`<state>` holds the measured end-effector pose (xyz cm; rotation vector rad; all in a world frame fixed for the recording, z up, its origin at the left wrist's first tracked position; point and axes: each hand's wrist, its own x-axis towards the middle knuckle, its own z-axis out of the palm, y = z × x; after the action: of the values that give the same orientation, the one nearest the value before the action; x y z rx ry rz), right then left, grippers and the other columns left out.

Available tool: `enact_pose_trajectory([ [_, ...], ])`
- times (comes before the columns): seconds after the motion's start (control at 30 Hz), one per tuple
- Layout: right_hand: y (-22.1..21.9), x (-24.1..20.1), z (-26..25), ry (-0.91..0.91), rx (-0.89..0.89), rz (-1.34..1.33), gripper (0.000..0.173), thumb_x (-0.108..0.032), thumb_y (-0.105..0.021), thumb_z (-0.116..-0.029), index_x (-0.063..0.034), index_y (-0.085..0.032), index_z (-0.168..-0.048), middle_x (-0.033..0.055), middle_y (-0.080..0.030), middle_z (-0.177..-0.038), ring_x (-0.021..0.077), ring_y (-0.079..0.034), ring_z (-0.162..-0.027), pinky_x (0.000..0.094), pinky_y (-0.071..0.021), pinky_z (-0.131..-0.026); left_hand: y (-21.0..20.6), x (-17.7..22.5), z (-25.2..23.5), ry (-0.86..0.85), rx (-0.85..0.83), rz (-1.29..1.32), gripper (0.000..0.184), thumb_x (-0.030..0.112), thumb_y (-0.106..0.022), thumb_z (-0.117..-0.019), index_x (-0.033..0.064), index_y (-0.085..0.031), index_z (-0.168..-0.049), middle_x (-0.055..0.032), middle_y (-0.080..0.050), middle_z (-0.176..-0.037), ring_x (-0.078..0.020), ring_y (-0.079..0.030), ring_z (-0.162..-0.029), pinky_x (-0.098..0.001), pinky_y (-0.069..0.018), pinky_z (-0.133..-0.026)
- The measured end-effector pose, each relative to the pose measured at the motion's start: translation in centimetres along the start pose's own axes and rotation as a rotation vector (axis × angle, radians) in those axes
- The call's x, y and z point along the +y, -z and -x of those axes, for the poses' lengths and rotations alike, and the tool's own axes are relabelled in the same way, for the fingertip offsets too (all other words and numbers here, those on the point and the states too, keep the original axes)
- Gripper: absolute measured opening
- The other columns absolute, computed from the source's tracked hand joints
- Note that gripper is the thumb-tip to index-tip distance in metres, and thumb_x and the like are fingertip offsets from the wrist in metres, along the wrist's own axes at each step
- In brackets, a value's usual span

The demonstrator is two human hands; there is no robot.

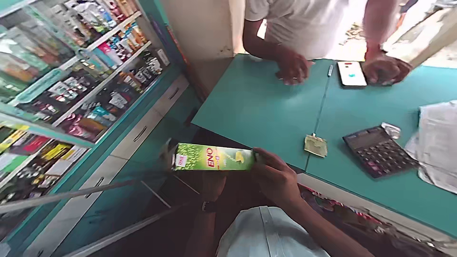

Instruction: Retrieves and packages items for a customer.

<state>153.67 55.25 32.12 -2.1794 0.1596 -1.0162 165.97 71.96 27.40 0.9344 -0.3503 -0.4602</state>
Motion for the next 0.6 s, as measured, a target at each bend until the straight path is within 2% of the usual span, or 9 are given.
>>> enact_pose_trajectory([
  [0.1, 0.2, 0.6, 0.4, -0.100, 0.012, -0.207, 0.005, -0.012, -0.076, -0.0858, -0.0068, -0.077, -0.087, 0.0127, -0.073, -0.122, 0.0122, -0.071, -0.109, 0.0253, -0.0601, -0.091, -0.2, 0.0, 0.7, -0.023, 0.029, -0.067, 0.045, 0.009, -0.085, -0.0782, 0.0164, -0.069, -0.120, 0.0045, -0.075, -0.110, -0.0078, -0.070, -0.103, -0.0324, -0.0591, -0.092],
  [0.2, 1.0, 2.9, 0.6, -0.210, -0.165, -0.275, 0.008, -0.012, -0.074, -0.0845, -0.0063, -0.077, -0.089, 0.0107, -0.072, -0.125, 0.0102, -0.071, -0.110, 0.0238, -0.0594, -0.090, 0.0, -0.3, 1.0, -0.009, 0.089, -0.199, 0.048, -0.002, -0.079, -0.0801, 0.0068, -0.062, -0.125, 0.0004, -0.073, -0.112, -0.0089, -0.069, -0.105, -0.0318, -0.0587, -0.093],
  [0.23, 1.6, 3.6, 0.6, -0.261, -0.251, -0.298, 0.011, -0.015, -0.072, -0.0864, -0.0074, -0.077, -0.093, 0.0097, -0.070, -0.129, 0.0109, -0.069, -0.114, 0.0253, -0.0585, -0.092, 0.7, -0.6, 0.9, -0.018, 0.018, -0.152, 0.050, 0.002, -0.075, -0.0855, 0.0028, -0.057, -0.132, -0.0059, -0.070, -0.123, -0.0149, -0.066, -0.115, -0.0358, -0.0555, -0.100],
  [0.27, 2.2, 4.0, 0.4, -0.300, -0.289, -0.346, 0.014, -0.018, -0.072, -0.0883, -0.0074, -0.077, -0.097, 0.0092, -0.069, -0.132, 0.0128, -0.068, -0.116, 0.0275, -0.0590, -0.094, 1.7, -1.1, 0.5, -0.076, -0.116, -0.062, 0.054, 0.016, -0.076, -0.0897, 0.0030, -0.056, -0.139, -0.0104, -0.065, -0.136, -0.0214, -0.062, -0.127, -0.0404, -0.0506, -0.108],
  [0.33, 3.7, 3.5, -0.5, -0.282, -0.264, -0.481, 0.022, -0.020, -0.072, -0.0911, -0.0050, -0.072, -0.108, 0.0115, -0.067, -0.132, 0.0206, -0.066, -0.121, 0.0355, -0.0592, -0.097, 2.3, -1.1, -0.5, -0.176, -0.312, -0.024, 0.061, 0.040, -0.074, -0.0902, 0.0116, -0.058, -0.141, -0.0066, -0.058, -0.146, -0.0201, -0.054, -0.135, -0.0387, -0.0445, -0.113],
  [0.43, 5.7, 0.3, -2.9, -0.109, -0.363, -0.708, 0.067, -0.055, -0.064, -0.0959, -0.0053, -0.058, -0.140, 0.0129, -0.057, -0.146, 0.0284, -0.055, -0.135, 0.0458, -0.0524, -0.108, 1.3, -0.1, -1.1, -0.457, -0.208, -0.566, 0.033, 0.029, -0.054, -0.1062, 0.0064, -0.065, -0.128, -0.0101, -0.065, -0.132, -0.0189, -0.059, -0.128, -0.0381, -0.0470, -0.112],
  [0.5, 6.2, -1.6, -4.0, 0.017, -0.436, -0.650, 0.083, -0.068, -0.062, -0.0913, -0.0032, -0.056, -0.143, 0.0139, -0.056, -0.147, 0.0253, -0.054, -0.136, 0.0435, -0.0495, -0.111, 1.3, -0.5, -1.5, -0.609, -0.067, -0.865, 0.025, 0.021, -0.053, -0.1061, 0.0108, -0.070, -0.121, -0.0100, -0.067, -0.128, -0.0214, -0.057, -0.129, -0.0419, -0.0451, -0.113],
  [0.57, 5.9, -2.6, -3.8, 0.178, -0.341, -0.411, 0.057, -0.053, -0.073, -0.0907, -0.0104, -0.069, -0.127, 0.0051, -0.069, -0.129, 0.0184, -0.059, -0.130, 0.0376, -0.0495, -0.111, 1.8, -0.6, -1.8, -0.700, 0.008, -0.987, 0.024, 0.020, -0.056, -0.1043, 0.0158, -0.070, -0.124, -0.0093, -0.065, -0.132, -0.0230, -0.053, -0.135, -0.0439, -0.0415, -0.117],
  [0.6, 5.5, -2.6, -3.4, 0.255, -0.257, -0.324, 0.042, -0.045, -0.078, -0.0894, -0.0162, -0.073, -0.119, -0.0002, -0.072, -0.121, 0.0165, -0.060, -0.126, 0.0361, -0.0484, -0.109, 2.0, -0.2, -2.0, -0.724, 0.046, -1.015, 0.025, 0.018, -0.059, -0.1022, 0.0132, -0.070, -0.125, -0.0114, -0.064, -0.133, -0.0236, -0.053, -0.135, -0.0434, -0.0411, -0.117],
])
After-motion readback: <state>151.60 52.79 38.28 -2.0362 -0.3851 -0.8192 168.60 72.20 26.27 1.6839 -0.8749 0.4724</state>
